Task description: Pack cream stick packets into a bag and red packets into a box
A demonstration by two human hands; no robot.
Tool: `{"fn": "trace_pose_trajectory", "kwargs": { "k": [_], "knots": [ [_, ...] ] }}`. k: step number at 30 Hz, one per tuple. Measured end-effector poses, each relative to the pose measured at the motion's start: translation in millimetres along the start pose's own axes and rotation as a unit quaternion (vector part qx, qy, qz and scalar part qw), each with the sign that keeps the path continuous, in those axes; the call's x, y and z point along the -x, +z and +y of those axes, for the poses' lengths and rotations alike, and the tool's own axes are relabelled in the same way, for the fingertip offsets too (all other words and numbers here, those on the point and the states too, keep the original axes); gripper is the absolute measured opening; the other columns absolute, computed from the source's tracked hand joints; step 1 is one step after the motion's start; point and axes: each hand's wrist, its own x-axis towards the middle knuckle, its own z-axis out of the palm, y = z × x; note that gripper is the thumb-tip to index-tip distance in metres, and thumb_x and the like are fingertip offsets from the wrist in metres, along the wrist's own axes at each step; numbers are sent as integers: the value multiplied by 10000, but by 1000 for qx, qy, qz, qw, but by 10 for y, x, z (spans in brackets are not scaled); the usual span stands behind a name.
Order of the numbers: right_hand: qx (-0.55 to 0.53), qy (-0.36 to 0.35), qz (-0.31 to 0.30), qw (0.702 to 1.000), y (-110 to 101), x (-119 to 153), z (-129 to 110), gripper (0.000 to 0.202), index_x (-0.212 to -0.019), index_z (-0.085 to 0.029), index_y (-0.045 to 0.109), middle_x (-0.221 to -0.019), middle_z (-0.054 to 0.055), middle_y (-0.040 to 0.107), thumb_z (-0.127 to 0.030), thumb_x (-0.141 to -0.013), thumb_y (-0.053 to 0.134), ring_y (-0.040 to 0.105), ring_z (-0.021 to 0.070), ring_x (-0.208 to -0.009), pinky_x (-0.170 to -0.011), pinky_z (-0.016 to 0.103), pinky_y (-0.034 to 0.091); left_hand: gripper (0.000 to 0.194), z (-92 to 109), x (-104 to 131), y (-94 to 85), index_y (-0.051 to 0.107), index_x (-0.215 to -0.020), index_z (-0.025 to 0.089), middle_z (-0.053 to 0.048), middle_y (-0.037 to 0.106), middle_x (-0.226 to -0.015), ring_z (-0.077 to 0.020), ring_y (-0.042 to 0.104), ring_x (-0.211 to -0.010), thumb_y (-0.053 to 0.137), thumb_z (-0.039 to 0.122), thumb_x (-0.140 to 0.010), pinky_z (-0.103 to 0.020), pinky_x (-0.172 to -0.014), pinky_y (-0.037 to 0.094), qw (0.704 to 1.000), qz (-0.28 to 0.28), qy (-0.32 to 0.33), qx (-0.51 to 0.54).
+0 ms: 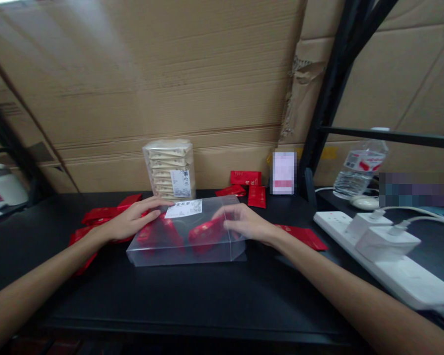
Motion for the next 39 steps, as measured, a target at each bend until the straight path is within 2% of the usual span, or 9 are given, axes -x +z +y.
{"fn": "trace_pose_trajectory", "kwargs": {
  "k": [7, 13, 23, 39],
  "knots": [
    [12, 7, -6, 1000, 16, -2, -18, 260, -1063, -160, 709, -947, 38, 701, -282, -835, 672, 573, 104, -587, -479, 233, 455, 391, -14, 3, 1, 567, -1453, 283, -60, 574, -1512, -251, 518, -1409, 408, 364, -1106, -470, -1206, 399, 1000, -10, -3, 5],
    [26, 2, -15, 1000, 3, -8, -4, 294, -1100, -157, 693, -900, 32, 693, -316, -852, 685, 562, 106, -569, -453, 228, 465, 392, -8, -5, 2, 555, -1460, 283, -60, 566, -1518, -246, 513, -1412, 408, 370, -1107, -472, -1212, 389, 1000, -16, -6, 6],
    [39, -21, -26, 999, -22, 19, 45, 283, -1138, -172, 698, -966, 53, 716, -337, -908, 676, 620, 127, -655, -481, 217, 500, 409, -4, -7, -1, 537, -1482, 287, -55, 564, -1519, -248, 515, -1407, 406, 392, -1109, -444, -1211, 386, 1000, -19, -7, -7],
    [69, -14, -66, 995, -46, 74, -48, 419, -1207, -194, 714, -989, 52, 698, -519, -943, 686, 630, 138, -730, -531, 223, 531, 426, 3, -23, -2, 529, -1496, 287, -55, 556, -1536, -258, 520, -1406, 401, 412, -1109, -442, -1210, 401, 1000, -26, -7, -12]
  ]
}}
